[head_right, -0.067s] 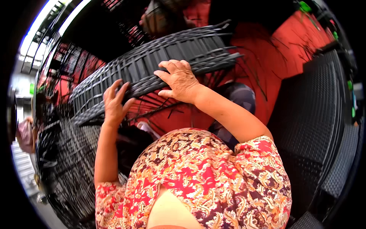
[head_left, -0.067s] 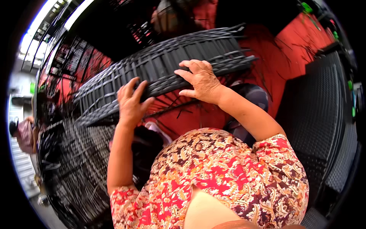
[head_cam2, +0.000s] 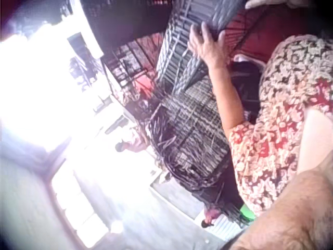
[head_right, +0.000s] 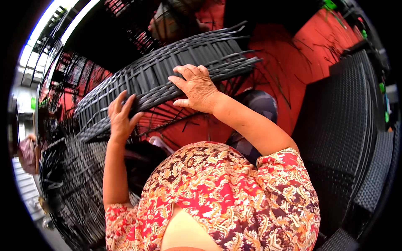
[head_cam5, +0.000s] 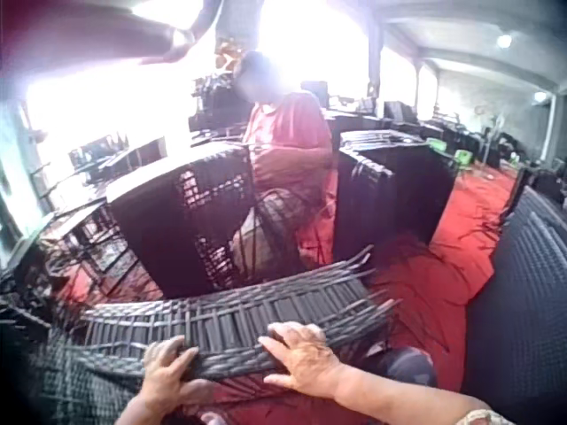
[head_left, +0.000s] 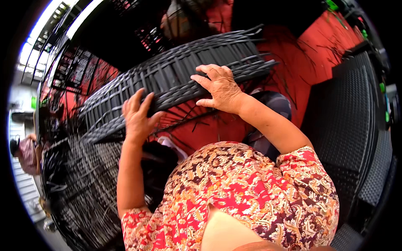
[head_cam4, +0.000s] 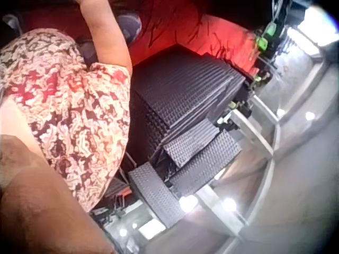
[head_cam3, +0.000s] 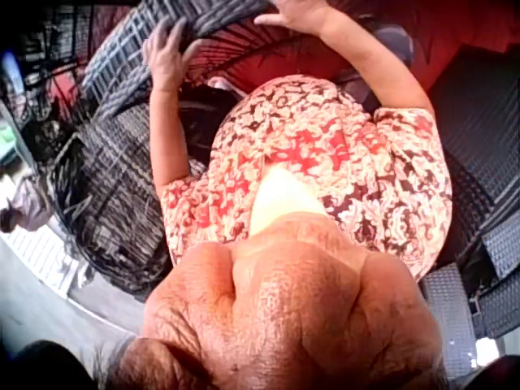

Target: The person weaves black wicker strips into a furniture frame, pulling and tucking the strands by hand to create a lattice pattern.

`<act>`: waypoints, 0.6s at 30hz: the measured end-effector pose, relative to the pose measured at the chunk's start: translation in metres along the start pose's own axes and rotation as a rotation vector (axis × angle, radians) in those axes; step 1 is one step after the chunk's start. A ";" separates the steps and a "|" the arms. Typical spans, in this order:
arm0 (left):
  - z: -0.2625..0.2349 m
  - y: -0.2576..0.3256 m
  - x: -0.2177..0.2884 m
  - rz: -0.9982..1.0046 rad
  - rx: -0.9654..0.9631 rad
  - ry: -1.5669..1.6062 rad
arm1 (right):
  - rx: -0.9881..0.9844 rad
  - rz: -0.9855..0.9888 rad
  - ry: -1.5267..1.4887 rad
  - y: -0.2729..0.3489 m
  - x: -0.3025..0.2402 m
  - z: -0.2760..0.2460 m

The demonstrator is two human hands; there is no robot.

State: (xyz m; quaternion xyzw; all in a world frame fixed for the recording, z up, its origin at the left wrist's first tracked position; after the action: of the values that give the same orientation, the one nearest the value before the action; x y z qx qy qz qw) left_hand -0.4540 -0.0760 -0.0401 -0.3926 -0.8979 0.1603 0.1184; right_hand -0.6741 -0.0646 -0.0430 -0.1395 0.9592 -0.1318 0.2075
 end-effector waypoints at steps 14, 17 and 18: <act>-0.025 0.070 -0.054 -0.028 -0.130 -0.043 | 0.057 0.067 0.207 0.023 0.026 -0.039; -0.039 0.082 -0.062 -0.073 -0.077 -0.093 | 0.046 0.052 0.238 0.029 0.030 -0.031; -0.047 0.085 -0.067 -0.069 -0.024 -0.131 | 0.052 0.052 0.241 0.029 0.032 -0.030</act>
State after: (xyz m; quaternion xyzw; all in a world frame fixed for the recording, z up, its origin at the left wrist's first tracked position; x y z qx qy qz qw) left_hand -0.3370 -0.0616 -0.0347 -0.3513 -0.9186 0.1708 0.0601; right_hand -0.7216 -0.0421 -0.0372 -0.0924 0.9768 -0.1670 0.0975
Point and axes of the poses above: each hand's wrist, its own y-axis away from the middle knuckle, its own z-axis out of the palm, x = y × z, the point moved 8 cm from there along -y, towards the middle knuckle, and after that the axes turned 13 degrees about z, right-handed, at the moved point
